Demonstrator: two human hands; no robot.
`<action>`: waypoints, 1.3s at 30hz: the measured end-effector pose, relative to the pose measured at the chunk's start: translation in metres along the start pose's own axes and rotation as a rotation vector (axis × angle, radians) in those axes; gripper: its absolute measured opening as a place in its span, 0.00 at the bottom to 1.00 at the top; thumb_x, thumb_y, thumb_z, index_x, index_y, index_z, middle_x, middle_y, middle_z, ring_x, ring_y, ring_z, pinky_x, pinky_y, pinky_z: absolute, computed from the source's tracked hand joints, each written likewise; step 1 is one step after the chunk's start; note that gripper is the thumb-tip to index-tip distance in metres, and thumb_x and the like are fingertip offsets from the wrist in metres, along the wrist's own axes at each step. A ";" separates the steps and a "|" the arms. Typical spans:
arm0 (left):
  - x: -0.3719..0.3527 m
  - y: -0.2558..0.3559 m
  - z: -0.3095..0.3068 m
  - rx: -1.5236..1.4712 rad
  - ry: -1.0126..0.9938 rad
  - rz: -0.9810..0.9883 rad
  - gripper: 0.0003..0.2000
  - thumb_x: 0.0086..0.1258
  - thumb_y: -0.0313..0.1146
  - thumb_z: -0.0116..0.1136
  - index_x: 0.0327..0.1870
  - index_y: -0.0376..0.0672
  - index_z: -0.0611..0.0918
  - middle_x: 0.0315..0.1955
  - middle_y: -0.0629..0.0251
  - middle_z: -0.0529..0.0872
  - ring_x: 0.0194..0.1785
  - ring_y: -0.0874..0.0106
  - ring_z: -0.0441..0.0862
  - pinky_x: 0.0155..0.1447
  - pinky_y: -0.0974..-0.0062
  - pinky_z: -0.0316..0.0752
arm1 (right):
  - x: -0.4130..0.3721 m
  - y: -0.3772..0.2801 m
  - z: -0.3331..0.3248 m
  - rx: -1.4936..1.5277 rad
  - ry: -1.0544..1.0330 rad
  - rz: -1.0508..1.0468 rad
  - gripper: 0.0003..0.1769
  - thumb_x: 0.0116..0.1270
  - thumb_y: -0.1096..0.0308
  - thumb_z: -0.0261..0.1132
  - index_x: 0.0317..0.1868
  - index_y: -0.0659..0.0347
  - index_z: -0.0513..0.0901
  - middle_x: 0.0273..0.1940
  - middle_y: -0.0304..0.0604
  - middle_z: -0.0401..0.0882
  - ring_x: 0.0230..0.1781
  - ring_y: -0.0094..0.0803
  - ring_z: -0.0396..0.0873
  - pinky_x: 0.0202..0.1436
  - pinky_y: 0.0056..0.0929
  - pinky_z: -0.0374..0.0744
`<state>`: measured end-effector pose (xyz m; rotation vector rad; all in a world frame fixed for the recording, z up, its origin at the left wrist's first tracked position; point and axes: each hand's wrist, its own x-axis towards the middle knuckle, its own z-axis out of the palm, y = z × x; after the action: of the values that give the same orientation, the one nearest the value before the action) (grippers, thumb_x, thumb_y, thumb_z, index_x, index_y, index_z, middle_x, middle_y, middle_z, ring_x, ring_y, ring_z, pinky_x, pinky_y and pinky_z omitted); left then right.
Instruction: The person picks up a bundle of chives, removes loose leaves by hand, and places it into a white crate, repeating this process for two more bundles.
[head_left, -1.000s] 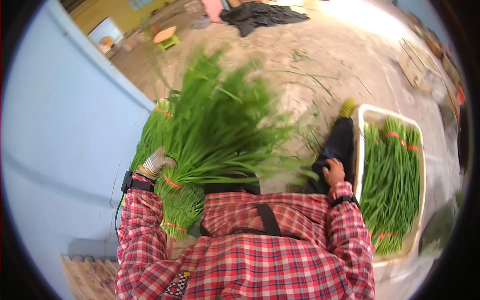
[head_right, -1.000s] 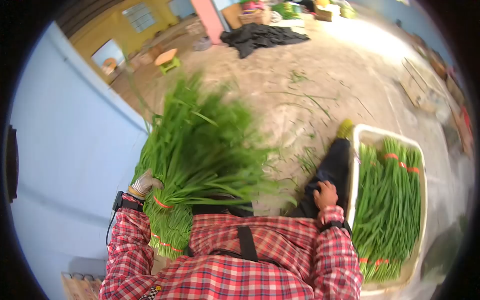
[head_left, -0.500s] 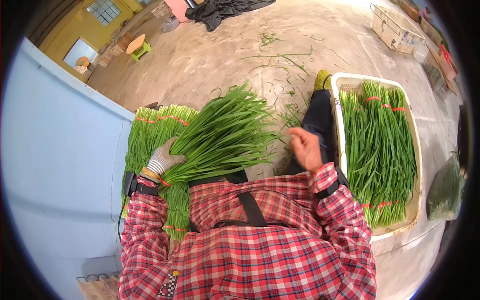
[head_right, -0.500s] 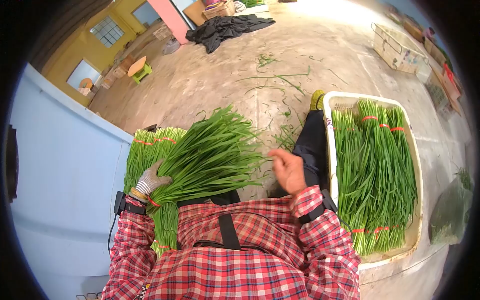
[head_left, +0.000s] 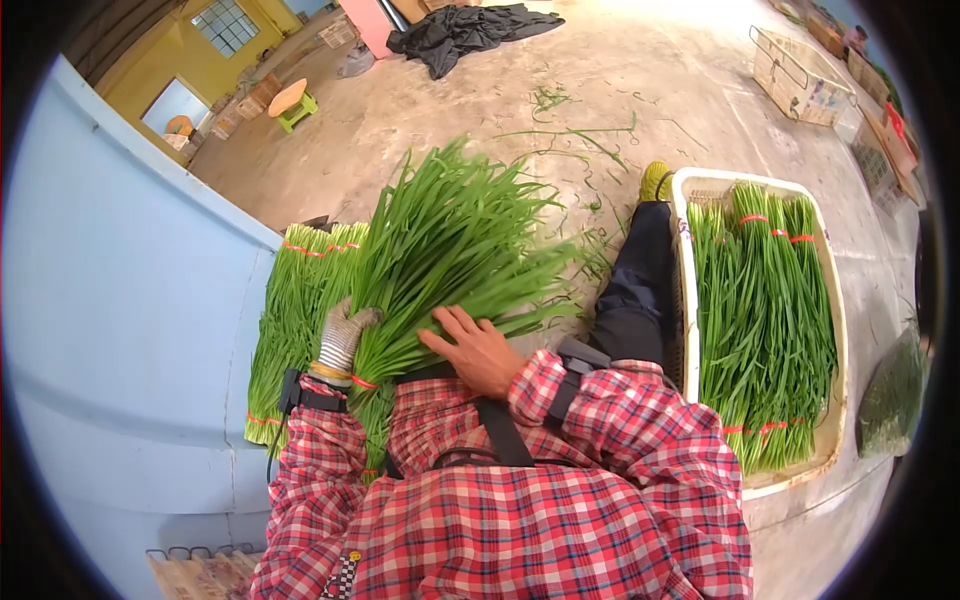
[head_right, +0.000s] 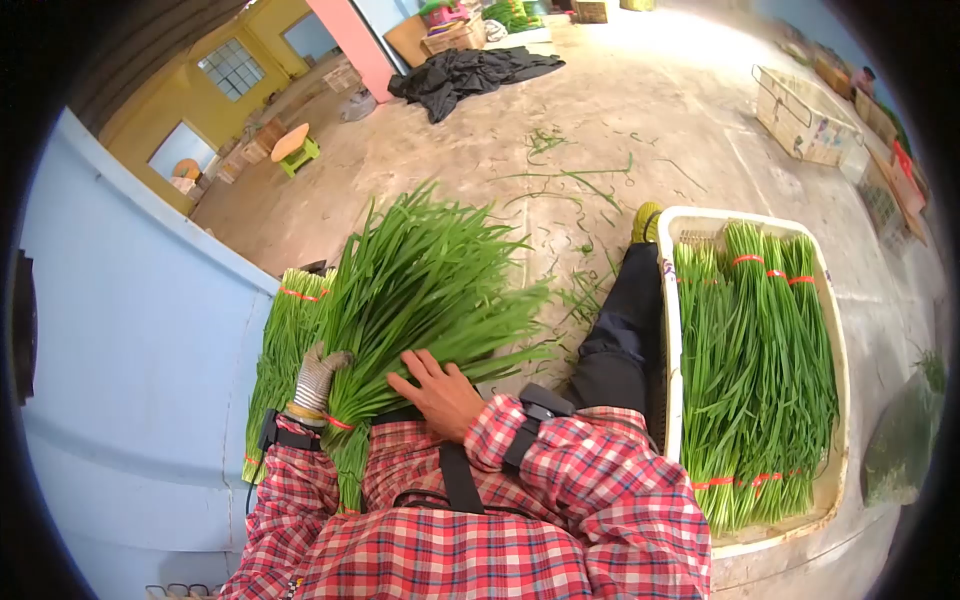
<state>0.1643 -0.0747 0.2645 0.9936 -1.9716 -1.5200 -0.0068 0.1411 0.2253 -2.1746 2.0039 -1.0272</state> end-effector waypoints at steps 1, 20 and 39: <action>-0.001 0.004 0.003 -0.015 0.004 0.030 0.14 0.60 0.26 0.60 0.46 0.31 0.80 0.35 0.61 0.87 0.36 0.75 0.83 0.45 0.78 0.78 | -0.003 0.003 -0.003 -0.003 -0.002 -0.005 0.35 0.51 0.76 0.63 0.63 0.54 0.66 0.64 0.52 0.61 0.64 0.49 0.62 0.52 0.44 0.72; -0.017 -0.006 -0.014 -0.090 0.059 0.027 0.14 0.57 0.30 0.62 0.43 0.32 0.82 0.33 0.63 0.86 0.35 0.75 0.81 0.46 0.76 0.75 | -0.025 0.103 -0.122 0.902 0.752 0.504 0.10 0.66 0.81 0.51 0.37 0.65 0.80 0.31 0.33 0.79 0.30 0.19 0.74 0.35 0.18 0.73; -0.016 -0.033 -0.031 0.045 0.390 -0.124 0.26 0.64 0.38 0.57 0.59 0.30 0.71 0.51 0.55 0.77 0.53 0.64 0.75 0.61 0.67 0.68 | 0.046 0.077 -0.064 0.023 0.406 0.086 0.17 0.55 0.68 0.61 0.48 0.55 0.80 0.37 0.46 0.81 0.39 0.44 0.81 0.38 0.43 0.80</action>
<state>0.2057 -0.0856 0.2424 1.3382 -1.6994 -1.2315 -0.1063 0.1124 0.2629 -1.9701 2.1970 -1.5750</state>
